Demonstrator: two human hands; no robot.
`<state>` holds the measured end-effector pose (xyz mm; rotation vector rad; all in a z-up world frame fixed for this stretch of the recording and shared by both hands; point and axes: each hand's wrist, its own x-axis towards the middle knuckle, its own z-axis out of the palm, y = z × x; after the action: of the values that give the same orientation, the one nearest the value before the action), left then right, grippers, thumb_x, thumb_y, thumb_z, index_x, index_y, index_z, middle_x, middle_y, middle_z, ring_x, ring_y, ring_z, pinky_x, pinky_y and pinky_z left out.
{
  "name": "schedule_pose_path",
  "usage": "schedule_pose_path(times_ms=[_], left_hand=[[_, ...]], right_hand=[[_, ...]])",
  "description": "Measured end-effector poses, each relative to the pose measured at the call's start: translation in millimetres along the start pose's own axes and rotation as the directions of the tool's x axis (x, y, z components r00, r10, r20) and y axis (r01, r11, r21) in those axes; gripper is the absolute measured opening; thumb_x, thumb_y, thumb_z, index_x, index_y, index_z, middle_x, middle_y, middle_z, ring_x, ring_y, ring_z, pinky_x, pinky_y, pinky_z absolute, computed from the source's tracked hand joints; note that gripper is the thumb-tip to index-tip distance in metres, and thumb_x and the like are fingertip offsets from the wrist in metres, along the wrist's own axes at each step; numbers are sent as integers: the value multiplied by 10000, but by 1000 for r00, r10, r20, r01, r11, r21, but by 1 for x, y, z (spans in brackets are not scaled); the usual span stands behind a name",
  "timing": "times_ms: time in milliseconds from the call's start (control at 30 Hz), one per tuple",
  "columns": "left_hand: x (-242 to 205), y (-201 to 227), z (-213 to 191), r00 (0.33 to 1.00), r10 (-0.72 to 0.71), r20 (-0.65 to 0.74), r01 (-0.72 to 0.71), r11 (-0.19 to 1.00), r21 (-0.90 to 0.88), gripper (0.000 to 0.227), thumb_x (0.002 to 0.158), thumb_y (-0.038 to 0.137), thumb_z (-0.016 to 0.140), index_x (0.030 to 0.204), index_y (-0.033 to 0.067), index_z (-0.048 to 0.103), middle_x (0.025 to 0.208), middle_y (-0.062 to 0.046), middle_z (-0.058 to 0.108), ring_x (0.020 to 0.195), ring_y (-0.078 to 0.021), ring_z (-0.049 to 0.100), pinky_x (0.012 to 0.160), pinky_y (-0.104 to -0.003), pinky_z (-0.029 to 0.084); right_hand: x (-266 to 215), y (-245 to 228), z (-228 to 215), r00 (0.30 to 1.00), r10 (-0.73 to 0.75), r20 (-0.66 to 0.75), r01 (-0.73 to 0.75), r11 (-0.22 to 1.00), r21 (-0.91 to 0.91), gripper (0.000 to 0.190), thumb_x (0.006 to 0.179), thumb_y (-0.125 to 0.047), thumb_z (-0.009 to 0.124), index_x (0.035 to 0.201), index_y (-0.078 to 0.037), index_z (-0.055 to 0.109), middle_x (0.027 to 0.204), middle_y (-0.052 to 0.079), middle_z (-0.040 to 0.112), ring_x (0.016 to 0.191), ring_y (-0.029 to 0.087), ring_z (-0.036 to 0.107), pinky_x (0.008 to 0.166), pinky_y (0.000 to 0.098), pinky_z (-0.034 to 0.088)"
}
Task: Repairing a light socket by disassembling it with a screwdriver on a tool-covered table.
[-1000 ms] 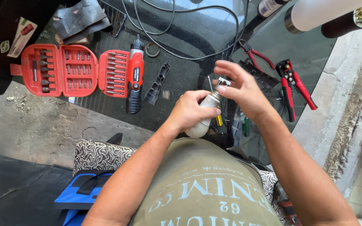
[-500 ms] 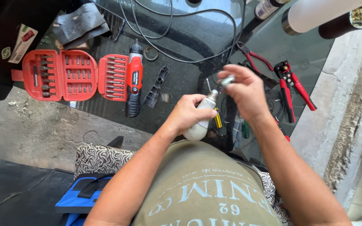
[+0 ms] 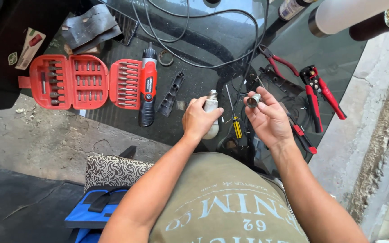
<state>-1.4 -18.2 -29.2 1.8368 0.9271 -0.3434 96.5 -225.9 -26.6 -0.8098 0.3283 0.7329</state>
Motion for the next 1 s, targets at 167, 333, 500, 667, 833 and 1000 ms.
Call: schedule_pose_path(times_ms=[167,333,500,667,833,1000], left_hand=[[-12,24,-7,1000,-29,-1,29,996,83,708,734,522,746,1359,211,627,1257,-32,625,1187,-309,653,1002,-436,522],[-5,28,0,998,28,-57,-18,987,162,647,767,458,760,1330,166,631,1213,-96,643,1184,-346,635,977,-473,521],[-2,33,-3,998,36,-56,-27,985,169,646,809,385,768,1378,137,588,1252,-125,630,1188,-338,624,944,-479,529],[-9,38,-7,994,89,-57,-78,982,170,668,825,335,774,1410,96,556,1280,-160,608,1204,-372,609,943,-509,521],[-14,39,-9,988,141,-61,-127,973,193,676,840,279,781,1432,71,530,1313,-189,588,1227,-406,588,966,-537,505],[-6,33,-3,997,71,-17,-66,979,193,698,827,359,776,1430,101,539,1283,-157,618,1197,-377,624,942,-520,524]], right_hand=[[-6,-1,3,999,41,7,-42,995,87,478,922,-10,599,1398,-46,576,1317,214,666,1176,325,684,987,397,597],[-2,1,-10,991,133,10,-132,962,240,453,972,-48,557,1424,-16,556,1329,263,646,1137,349,697,932,379,623],[1,5,-18,975,219,-46,-192,923,333,412,1000,-101,549,1403,-20,582,1306,248,666,1077,309,730,862,327,645],[-2,5,-20,985,163,-60,-142,954,264,429,990,-72,551,1416,-24,566,1317,259,655,1092,325,722,874,346,646],[-7,6,-11,992,108,-59,-94,975,202,437,983,-53,565,1420,-40,561,1334,257,645,1112,340,710,883,354,648],[-7,8,-9,993,100,-62,-86,976,201,423,978,-44,583,1401,-44,577,1330,264,643,1114,352,708,876,368,648]])
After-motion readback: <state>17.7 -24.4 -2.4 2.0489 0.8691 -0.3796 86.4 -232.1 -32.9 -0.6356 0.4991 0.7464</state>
